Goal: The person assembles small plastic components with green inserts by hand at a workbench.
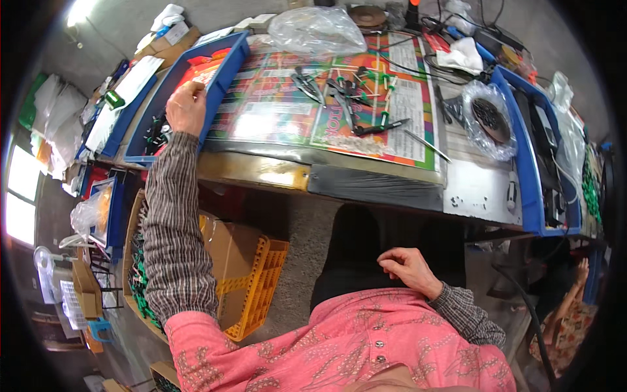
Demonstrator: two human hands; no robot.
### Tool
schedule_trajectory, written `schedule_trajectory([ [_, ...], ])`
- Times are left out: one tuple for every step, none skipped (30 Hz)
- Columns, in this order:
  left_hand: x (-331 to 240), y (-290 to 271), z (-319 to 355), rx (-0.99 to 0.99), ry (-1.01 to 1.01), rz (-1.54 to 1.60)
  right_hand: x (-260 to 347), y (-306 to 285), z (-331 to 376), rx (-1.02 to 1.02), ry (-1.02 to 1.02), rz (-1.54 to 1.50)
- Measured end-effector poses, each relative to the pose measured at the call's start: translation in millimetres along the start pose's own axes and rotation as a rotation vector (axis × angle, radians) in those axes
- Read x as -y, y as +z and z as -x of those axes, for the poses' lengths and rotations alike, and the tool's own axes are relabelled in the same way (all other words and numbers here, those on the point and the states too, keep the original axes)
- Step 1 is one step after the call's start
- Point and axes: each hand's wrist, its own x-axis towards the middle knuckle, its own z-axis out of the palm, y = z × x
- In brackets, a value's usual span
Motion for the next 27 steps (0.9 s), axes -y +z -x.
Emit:
schedule_trajectory([
  [-22.3,-2.0,11.2,0.065,0.006,0.124,1.0,0.0,-1.7,-0.011,0.01,-0.006],
  [-40.8,-5.6,23.9,0.117,0.026,0.237,2.3,1.7,-2.5,0.007,-0.007,-0.009],
  [-60.1,1.4,34.1,0.173,0.05,0.369,2.3,1.8,-2.3,0.009,-0.016,-0.009],
  [-73.2,6.1,44.8,0.198,0.086,0.418,2.5,1.9,-2.9,0.021,-0.015,-0.016],
  [-85.0,12.4,54.8,0.222,0.123,0.467,2.6,1.2,-2.2,0.015,-0.009,-0.019],
  [-98.1,18.1,63.0,0.263,0.117,0.503,2.7,0.1,-1.6,0.009,-0.023,-0.005],
  [-111.8,20.5,69.3,0.298,0.115,0.538,2.1,-1.2,0.6,0.0,-0.044,0.012],
  [-125.4,20.7,71.6,0.342,0.113,0.551,0.7,-3.3,2.9,-0.01,-0.046,0.012],
  [-132.9,21.9,74.2,0.359,0.085,0.594,-0.2,-4.5,3.7,-0.011,-0.047,0.026],
  [-136.4,26.4,74.1,0.379,0.074,0.604,-0.5,-5.4,4.2,-0.013,-0.049,0.04],
  [-139.9,30.9,72.9,0.4,0.064,0.613,0.1,-5.3,4.1,-0.012,-0.05,0.039],
  [-147.4,33.8,73.3,0.402,0.066,0.616,0.3,-5.0,4.5,-0.011,-0.05,0.037],
  [-156.3,36.2,73.7,0.408,0.069,0.643,0.8,-4.8,4.6,-0.011,-0.05,0.035],
  [-165.7,38.0,74.2,0.412,0.074,0.669,0.8,-4.6,4.0,-0.015,-0.049,0.034],
  [-179.5,40.0,74.4,0.419,0.082,0.678,-1.1,-5.3,3.7,-0.022,-0.058,0.032],
  [-191.7,37.0,75.4,0.443,0.125,0.687,-1.9,-5.0,3.4,-0.021,-0.069,0.031],
  [-202.3,36.7,76.5,0.467,0.168,0.697,-1.5,-5.5,3.3,-0.026,-0.068,0.028],
  [-207.6,41.5,78.7,0.444,0.189,0.675,-0.4,-5.5,3.0,-0.022,-0.078,0.037],
  [-212.4,45.8,81.3,0.446,0.19,0.674,0.1,-5.7,3.0,-0.017,-0.089,0.046],
  [-217.0,49.6,83.6,0.375,0.284,0.641,-1.3,-5.4,2.7,-0.017,-0.09,0.045],
  [-224.2,52.2,85.0,0.306,0.379,0.611,-4.5,-5.7,2.1,-0.016,-0.092,0.046],
  [-230.6,53.2,87.0,0.34,0.405,0.616,-6.9,-6.1,1.6,-0.014,-0.096,0.047],
  [-237.4,53.8,88.1,0.342,0.408,0.618,-7.7,-7.0,1.0,-0.018,-0.094,0.044],
  [-243.4,53.7,89.7,0.342,0.454,0.56,-7.9,-7.5,0.6,-0.013,-0.089,0.052],
  [-247.0,54.0,90.6,0.341,0.498,0.501,-7.7,-7.9,0.4,-0.008,-0.084,0.06],
  [-248.0,59.0,89.6,0.4,0.512,0.452,-7.1,-8.0,0.6,-0.01,-0.082,0.059],
  [-249.4,63.0,90.6,0.402,0.515,0.454,-7.0,-8.3,0.7,-0.012,-0.087,0.052],
])
